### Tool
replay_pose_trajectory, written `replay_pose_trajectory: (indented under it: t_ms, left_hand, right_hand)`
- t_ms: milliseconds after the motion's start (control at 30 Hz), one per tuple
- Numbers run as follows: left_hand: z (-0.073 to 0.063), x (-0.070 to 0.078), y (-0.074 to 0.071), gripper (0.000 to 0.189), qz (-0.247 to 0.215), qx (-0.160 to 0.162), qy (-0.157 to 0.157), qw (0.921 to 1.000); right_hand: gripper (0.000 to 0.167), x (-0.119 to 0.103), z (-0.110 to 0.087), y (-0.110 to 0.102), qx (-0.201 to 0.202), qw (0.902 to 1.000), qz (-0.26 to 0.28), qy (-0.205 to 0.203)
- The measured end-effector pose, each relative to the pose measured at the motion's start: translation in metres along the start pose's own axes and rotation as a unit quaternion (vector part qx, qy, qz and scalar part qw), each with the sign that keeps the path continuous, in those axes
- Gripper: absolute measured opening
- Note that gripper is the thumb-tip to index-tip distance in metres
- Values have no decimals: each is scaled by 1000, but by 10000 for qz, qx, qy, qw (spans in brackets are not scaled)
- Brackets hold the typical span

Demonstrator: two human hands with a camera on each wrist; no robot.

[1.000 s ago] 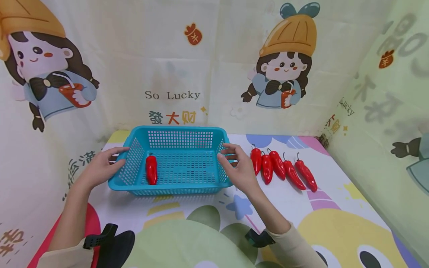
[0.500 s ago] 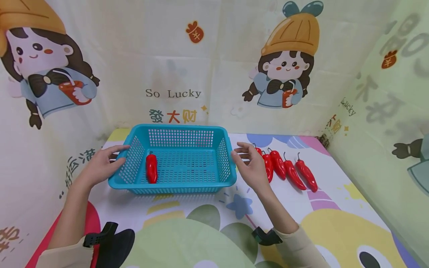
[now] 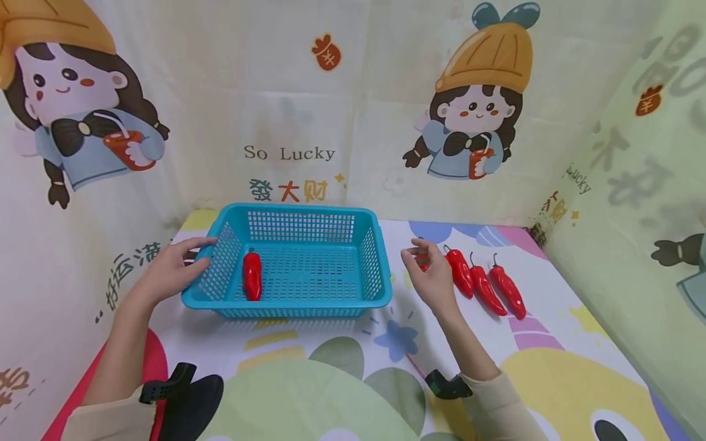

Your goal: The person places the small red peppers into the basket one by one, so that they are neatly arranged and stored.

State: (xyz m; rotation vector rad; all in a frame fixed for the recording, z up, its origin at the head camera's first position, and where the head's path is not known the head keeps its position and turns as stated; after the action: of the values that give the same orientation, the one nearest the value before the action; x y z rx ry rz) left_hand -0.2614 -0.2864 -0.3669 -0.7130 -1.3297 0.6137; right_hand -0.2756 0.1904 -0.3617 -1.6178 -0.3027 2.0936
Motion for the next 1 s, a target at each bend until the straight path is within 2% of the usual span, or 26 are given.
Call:
replay_pose_trajectory:
  t_ms: [267,533,1000]
  left_hand:
    - [0,1,1,56,-52,-47,-31,10000]
    - [0,0,0,57,-25,-10,-88,10000]
    - [2,-3,2,58,-74,-25,-106,9999]
  right_hand:
    - [55,32,12,-12,128,9981,-51,598]
    - [57,52,25,-15,11,9936,-562,977]
    - [59,72,45,-14,-256,9848,-1329,1093]
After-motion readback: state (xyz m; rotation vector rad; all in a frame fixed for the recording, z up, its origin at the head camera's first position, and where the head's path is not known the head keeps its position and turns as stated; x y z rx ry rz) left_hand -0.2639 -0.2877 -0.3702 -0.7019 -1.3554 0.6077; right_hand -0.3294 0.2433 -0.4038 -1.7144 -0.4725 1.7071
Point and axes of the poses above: each hand's wrist, its own z-axis towards the middle knuckle, its own y-axis out of the palm, x = y × z, the point moved 6 cm from there along z, towards the middle knuckle, and after that the axes turned 3 degrees about z, right-handed, at the moved point
